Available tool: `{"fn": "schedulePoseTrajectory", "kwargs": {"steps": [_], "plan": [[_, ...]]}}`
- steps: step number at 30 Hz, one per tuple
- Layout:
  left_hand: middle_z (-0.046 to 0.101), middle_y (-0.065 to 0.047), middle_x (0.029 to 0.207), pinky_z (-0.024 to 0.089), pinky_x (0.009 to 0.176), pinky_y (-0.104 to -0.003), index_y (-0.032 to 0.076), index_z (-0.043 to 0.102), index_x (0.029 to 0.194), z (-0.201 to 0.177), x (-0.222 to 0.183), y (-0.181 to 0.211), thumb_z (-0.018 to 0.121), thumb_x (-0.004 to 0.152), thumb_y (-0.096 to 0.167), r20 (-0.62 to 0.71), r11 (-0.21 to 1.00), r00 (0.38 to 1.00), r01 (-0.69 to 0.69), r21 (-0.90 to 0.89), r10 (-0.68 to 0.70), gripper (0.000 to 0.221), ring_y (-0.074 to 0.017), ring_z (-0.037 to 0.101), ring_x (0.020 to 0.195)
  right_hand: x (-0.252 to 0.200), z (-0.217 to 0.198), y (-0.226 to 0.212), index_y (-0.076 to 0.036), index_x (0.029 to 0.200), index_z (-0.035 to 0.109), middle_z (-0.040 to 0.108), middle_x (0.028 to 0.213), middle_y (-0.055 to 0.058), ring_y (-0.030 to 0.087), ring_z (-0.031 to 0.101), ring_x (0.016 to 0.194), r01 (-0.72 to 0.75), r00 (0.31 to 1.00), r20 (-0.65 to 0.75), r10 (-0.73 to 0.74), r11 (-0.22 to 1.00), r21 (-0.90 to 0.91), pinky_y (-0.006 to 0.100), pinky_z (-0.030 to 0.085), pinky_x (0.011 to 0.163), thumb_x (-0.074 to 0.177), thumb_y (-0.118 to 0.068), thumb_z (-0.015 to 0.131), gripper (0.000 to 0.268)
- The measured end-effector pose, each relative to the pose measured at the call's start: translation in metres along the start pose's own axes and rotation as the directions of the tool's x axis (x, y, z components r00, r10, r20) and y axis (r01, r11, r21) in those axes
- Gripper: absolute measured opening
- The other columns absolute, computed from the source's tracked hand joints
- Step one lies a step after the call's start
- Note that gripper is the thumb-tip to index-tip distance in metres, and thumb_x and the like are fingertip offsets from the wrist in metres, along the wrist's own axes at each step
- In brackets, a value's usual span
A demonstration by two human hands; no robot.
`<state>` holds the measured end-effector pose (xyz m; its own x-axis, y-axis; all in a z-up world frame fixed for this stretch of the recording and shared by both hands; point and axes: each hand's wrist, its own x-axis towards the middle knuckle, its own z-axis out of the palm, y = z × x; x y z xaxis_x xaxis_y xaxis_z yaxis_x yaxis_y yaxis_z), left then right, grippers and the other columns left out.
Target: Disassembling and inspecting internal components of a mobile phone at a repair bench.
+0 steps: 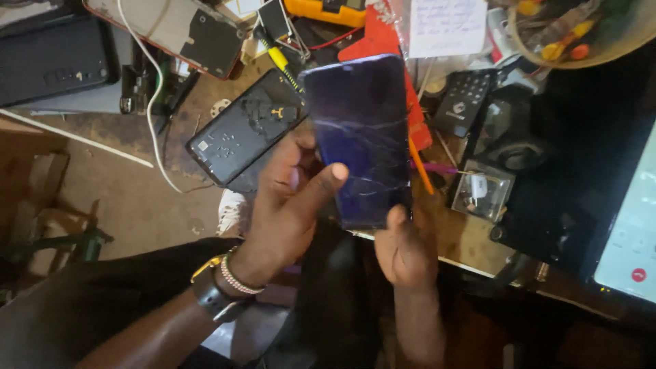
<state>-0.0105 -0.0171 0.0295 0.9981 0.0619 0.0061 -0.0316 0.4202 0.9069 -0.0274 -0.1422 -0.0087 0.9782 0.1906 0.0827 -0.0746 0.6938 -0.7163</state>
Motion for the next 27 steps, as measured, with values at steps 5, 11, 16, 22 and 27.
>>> {"fn": "schedulePoseTrajectory", "kwargs": {"steps": [5, 11, 16, 22, 27], "plan": [[0.051, 0.002, 0.082, 0.042, 0.068, -0.021, 0.01, 0.049, 0.092, 0.001, -0.015, -0.023, 0.056, 0.082, 0.016, -0.021, 0.966, 0.994, 0.106, 0.235, -0.104, 0.013, -0.0064, 0.048, 0.075, -0.004, -0.022, 0.002, -0.004, 0.1, 0.049, 0.05, 0.095, 0.006, 0.014, 0.045, 0.09, -0.101, 0.942, -0.3, -0.154, 0.72, -0.687, 0.027, 0.035, 0.082, 0.085, -0.051, 0.039, 0.05], [0.052, 0.003, 0.079, 0.042, 0.068, -0.023, 0.01, 0.049, 0.091, 0.004, -0.022, -0.018, 0.053, 0.083, 0.018, -0.062, 0.933, 0.979, 0.204, 0.296, -0.194, 0.012, -0.0065, 0.048, 0.074, -0.002, -0.005, -0.003, -0.005, 0.091, 0.059, 0.059, 0.08, 0.001, 0.009, 0.055, 0.075, -0.191, 0.911, -0.413, 0.013, 0.899, -0.393, 0.023, 0.046, 0.068, 0.08, -0.04, 0.057, 0.037], [0.054, 0.001, 0.088, 0.043, 0.076, -0.024, 0.009, 0.048, 0.097, 0.002, -0.024, -0.02, 0.051, 0.084, 0.017, -0.046, 0.946, 0.986, 0.168, 0.277, -0.162, 0.015, -0.008, 0.05, 0.084, 0.0, -0.001, -0.005, -0.003, 0.092, 0.059, 0.059, 0.081, 0.002, 0.011, 0.056, 0.077, -0.15, 0.935, -0.356, -0.003, 0.903, -0.403, 0.025, 0.046, 0.07, 0.081, -0.04, 0.057, 0.039], [0.056, -0.003, 0.095, 0.043, 0.08, -0.027, 0.006, 0.044, 0.109, 0.003, -0.025, -0.017, 0.049, 0.082, 0.025, -0.088, 0.822, 0.986, 0.165, 0.545, -0.14, 0.034, -0.0132, 0.053, 0.091, 0.001, 0.002, -0.006, -0.004, 0.089, 0.06, 0.059, 0.079, 0.002, 0.011, 0.055, 0.076, -0.166, 0.925, -0.379, -0.037, 0.856, -0.489, 0.023, 0.046, 0.071, 0.08, -0.042, 0.055, 0.04], [0.025, -0.018, 0.14, 0.02, 0.107, -0.037, -0.002, 0.018, 0.133, 0.0, -0.027, -0.02, 0.043, 0.086, 0.034, 0.042, 0.82, 0.996, 0.045, 0.57, -0.084, 0.064, -0.0261, 0.025, 0.131, 0.001, 0.002, -0.003, -0.004, 0.095, 0.059, 0.061, 0.095, 0.007, 0.015, 0.059, 0.09, -0.066, 0.976, -0.203, -0.073, 0.796, -0.602, 0.03, 0.051, 0.085, 0.082, -0.059, 0.044, 0.059]]}}
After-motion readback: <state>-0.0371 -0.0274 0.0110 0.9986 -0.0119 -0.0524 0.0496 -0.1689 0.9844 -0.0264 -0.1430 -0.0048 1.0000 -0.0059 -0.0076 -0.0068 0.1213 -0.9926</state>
